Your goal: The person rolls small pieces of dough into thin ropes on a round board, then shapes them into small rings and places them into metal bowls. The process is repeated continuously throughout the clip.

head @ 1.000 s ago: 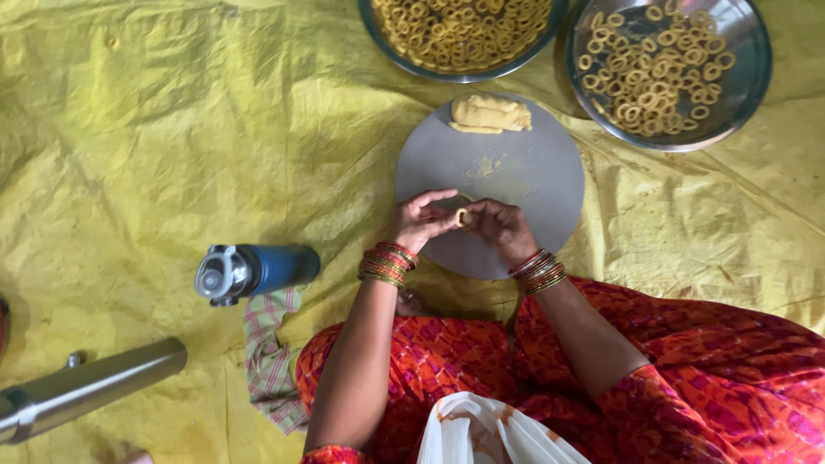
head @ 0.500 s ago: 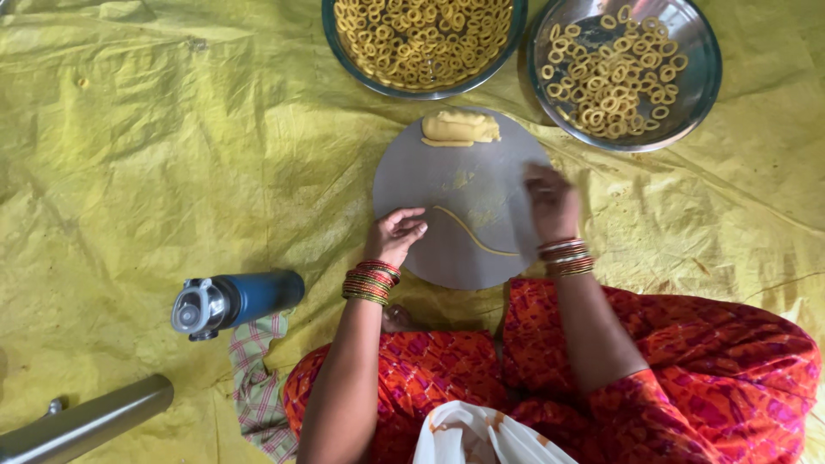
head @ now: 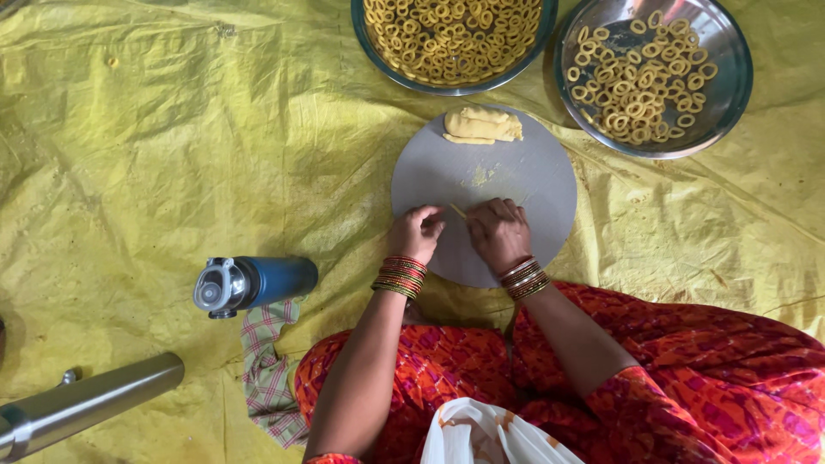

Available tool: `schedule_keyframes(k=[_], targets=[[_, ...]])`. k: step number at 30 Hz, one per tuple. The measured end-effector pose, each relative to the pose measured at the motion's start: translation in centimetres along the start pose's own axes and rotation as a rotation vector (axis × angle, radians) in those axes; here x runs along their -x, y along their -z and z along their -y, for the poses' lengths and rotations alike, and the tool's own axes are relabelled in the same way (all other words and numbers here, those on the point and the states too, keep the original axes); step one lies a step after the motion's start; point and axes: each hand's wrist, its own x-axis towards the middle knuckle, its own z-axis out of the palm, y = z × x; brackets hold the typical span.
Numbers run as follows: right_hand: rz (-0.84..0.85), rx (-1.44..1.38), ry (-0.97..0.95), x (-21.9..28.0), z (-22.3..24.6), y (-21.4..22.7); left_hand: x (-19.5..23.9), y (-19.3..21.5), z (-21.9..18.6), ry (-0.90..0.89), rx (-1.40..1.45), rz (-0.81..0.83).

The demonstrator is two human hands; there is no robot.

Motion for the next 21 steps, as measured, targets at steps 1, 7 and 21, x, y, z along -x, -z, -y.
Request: schedule_keyframes(k=[1, 7, 21], targets=[[-0.007, -0.021, 0.033, 0.0, 0.0, 0.0, 0.1, 0.0, -0.1, -0.059, -0.022, -0.029], [0.003, -0.140, 0.146, -0.4, 1.0, 0.5, 0.0, 0.3, 0.6, -0.061, -0.048, 0.029], [0.051, -0.170, 0.096, -0.8, 0.2, 0.6, -2.1, -0.1, 3.4, 0.218, 0.880, 0.291]])
